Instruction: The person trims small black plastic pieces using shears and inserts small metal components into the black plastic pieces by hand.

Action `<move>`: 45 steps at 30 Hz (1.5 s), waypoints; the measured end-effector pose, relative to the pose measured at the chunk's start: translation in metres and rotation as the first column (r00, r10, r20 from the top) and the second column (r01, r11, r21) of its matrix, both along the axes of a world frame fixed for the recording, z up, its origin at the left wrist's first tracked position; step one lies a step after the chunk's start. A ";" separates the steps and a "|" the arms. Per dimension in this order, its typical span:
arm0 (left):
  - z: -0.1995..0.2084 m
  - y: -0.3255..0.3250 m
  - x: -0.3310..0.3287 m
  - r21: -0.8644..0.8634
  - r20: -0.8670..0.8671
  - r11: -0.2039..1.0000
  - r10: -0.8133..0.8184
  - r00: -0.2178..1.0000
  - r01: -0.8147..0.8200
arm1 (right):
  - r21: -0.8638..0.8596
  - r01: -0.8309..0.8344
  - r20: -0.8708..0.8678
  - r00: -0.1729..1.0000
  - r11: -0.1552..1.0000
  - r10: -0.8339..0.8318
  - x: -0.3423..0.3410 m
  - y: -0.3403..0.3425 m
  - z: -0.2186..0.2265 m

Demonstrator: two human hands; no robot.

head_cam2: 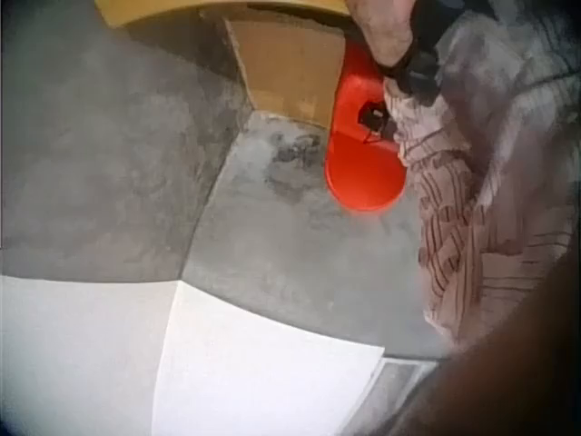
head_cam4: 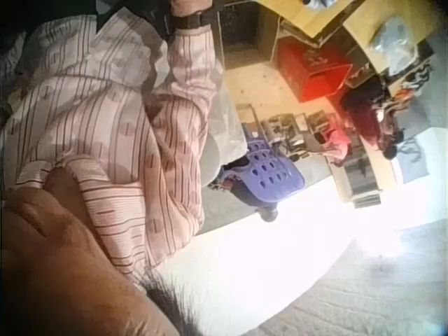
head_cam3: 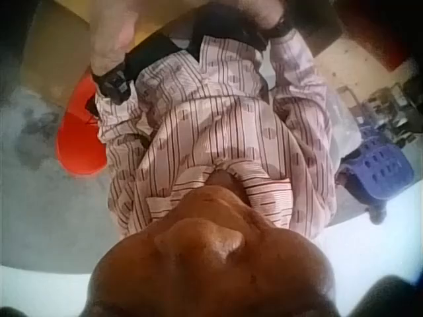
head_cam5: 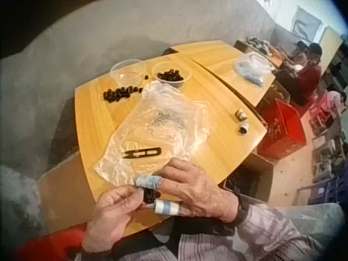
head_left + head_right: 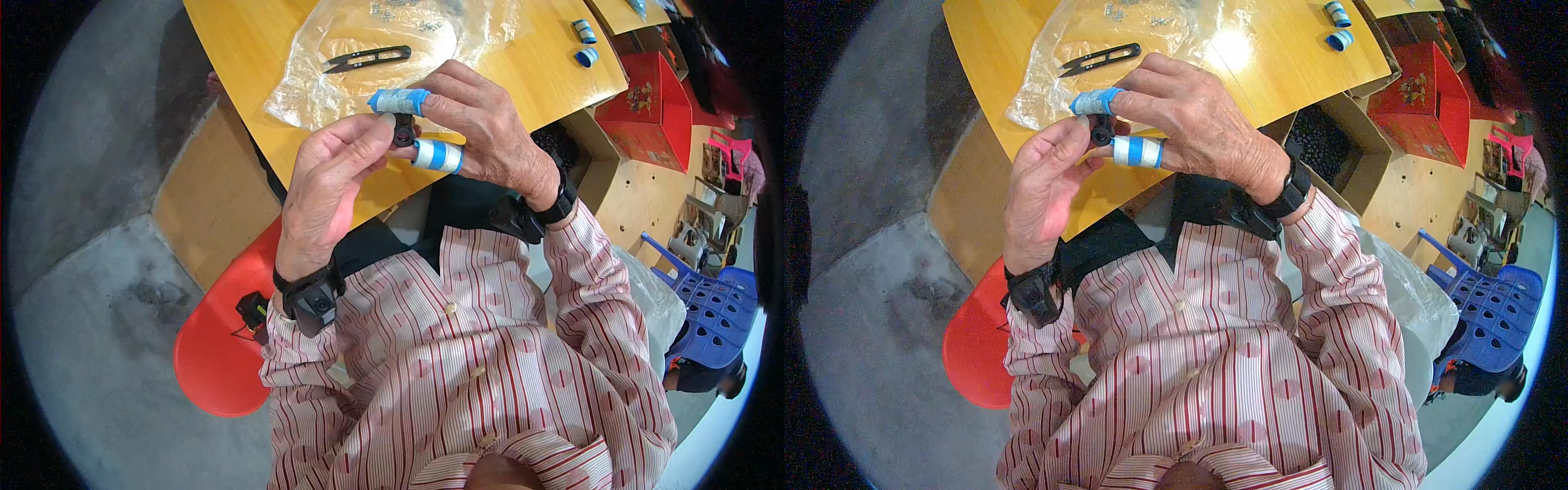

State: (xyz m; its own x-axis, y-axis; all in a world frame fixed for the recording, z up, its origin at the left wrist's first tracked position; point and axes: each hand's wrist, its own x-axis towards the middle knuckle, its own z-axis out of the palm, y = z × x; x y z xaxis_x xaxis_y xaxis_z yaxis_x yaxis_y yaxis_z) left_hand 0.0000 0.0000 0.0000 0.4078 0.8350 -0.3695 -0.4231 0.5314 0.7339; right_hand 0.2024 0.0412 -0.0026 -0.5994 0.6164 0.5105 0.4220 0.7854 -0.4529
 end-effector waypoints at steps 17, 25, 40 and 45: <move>0.010 -0.001 0.008 0.081 0.034 0.997 0.009 0.999 -0.011 | -0.042 -0.050 -0.101 0.994 0.998 0.045 0.005 0.000 -0.010; 0.014 -0.002 0.012 0.142 -0.080 0.990 0.026 0.996 -0.014 | -0.047 -0.062 -0.114 0.992 0.997 0.056 0.005 0.001 -0.007; 0.003 0.000 0.023 0.219 -0.196 0.963 0.201 0.960 -0.157 | 0.175 0.066 0.173 0.980 0.982 -0.097 0.002 -0.005 0.005; 0.003 0.001 0.025 0.232 -0.224 0.953 0.246 0.943 -0.194 | 0.233 0.106 0.247 0.955 0.967 -0.164 -0.004 -0.007 0.011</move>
State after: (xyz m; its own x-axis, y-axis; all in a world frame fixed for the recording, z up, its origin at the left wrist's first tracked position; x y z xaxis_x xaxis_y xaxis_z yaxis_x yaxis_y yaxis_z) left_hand 0.0246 0.0006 0.0033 0.1227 0.9610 -0.2479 -0.3031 0.2742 0.9127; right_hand 0.1987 0.0337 0.0084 -0.6485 0.5941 0.4760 0.6115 0.7789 -0.1391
